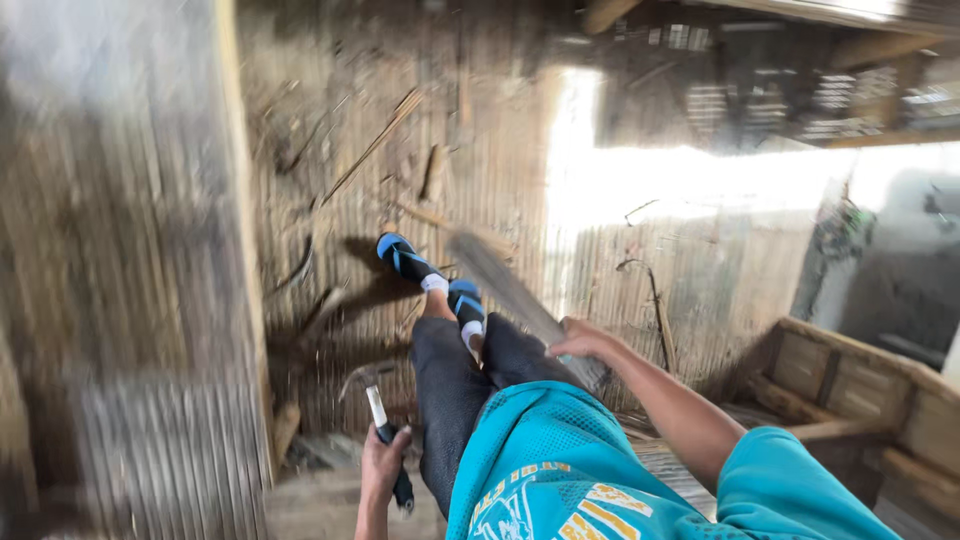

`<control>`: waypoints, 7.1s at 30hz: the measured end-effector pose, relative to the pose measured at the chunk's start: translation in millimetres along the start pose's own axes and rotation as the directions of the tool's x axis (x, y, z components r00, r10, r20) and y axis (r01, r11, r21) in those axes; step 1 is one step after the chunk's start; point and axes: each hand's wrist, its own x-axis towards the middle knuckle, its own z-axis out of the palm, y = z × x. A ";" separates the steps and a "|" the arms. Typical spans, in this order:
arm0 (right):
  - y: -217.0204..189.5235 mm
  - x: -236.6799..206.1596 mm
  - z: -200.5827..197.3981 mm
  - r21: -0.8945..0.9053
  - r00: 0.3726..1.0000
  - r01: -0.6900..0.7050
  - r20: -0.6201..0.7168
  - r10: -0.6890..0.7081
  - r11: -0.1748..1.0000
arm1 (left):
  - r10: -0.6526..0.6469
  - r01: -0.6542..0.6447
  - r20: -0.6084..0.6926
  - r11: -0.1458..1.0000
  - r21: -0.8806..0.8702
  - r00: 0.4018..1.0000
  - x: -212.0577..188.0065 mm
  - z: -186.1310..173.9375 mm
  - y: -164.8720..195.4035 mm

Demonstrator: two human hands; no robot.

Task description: The person uses a hammer to break up debris and sweep a bamboo floor with a broom. They repeatedly strike the floor to dislodge dirt and then sweep the debris into piles, moving around the room to clean different sections.

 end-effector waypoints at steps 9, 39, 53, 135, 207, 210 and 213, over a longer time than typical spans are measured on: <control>-10.0 -35.4 -30.5 0.093 0.967 -0.100 -0.224 0.118 0.991 | 0.147 -0.230 0.218 0.876 0.425 0.965 71.0 16.6 135.0; -175.3 372.2 -495.5 -0.618 0.908 0.222 -0.151 -0.391 0.754 | 0.307 -0.439 -0.329 0.752 -0.492 0.893 366.4 268.3 464.5; -109.6 465.3 -512.2 -0.834 0.914 0.202 -0.028 -0.405 0.513 | 0.089 -0.435 -0.461 0.524 -0.732 0.883 569.8 218.1 399.8; -312.8 542.0 -403.5 -0.666 0.790 0.289 -0.240 -0.565 0.687 | 0.212 -0.924 -0.916 0.255 -0.285 0.341 524.8 183.6 329.2; -449.7 682.6 -186.3 -0.540 0.529 0.821 0.596 -0.604 0.186 | -0.295 -0.614 -0.804 0.527 -0.587 0.516 700.4 116.3 325.9; -403.0 697.5 -236.4 0.120 0.653 0.665 0.386 -0.652 0.737 | -0.355 -0.111 -0.628 0.808 -0.579 0.693 671.7 151.6 246.7; -349.2 707.8 -312.8 -0.605 0.575 0.510 -0.290 -0.766 0.612 | -0.397 0.350 -0.398 0.918 -0.189 0.827 633.3 186.8 195.2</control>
